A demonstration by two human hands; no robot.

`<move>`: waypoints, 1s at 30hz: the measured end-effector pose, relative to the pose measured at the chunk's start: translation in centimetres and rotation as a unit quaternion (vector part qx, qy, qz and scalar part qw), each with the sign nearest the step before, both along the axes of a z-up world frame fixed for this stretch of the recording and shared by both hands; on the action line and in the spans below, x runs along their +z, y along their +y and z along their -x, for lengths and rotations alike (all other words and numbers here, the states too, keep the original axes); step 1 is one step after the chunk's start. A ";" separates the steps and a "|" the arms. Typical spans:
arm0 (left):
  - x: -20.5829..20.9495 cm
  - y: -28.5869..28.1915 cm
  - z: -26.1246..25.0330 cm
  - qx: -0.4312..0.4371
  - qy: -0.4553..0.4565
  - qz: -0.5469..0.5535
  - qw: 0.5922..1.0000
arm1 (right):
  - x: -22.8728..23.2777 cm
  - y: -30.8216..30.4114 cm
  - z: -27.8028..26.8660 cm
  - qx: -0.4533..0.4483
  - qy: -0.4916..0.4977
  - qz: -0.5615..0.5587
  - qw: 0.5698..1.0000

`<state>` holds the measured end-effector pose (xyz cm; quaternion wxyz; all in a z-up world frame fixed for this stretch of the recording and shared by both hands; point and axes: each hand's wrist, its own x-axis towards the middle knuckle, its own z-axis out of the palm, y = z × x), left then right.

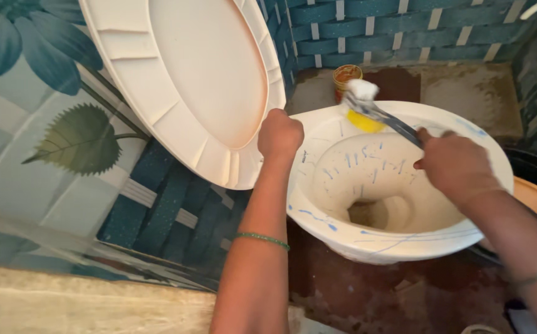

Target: The person cleans a toilet by applying liquid cleaner from a blue bottle and scrubbing the interior surfaces of the bowl with a handheld brush.

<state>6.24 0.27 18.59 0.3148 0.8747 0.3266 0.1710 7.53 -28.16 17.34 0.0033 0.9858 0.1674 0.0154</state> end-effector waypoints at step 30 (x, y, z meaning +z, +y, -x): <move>-1.5 -1.2 0.4 -0.023 0.075 -0.007 0.997 | 2.3 3.8 11.5 0.072 0.132 0.057 0.987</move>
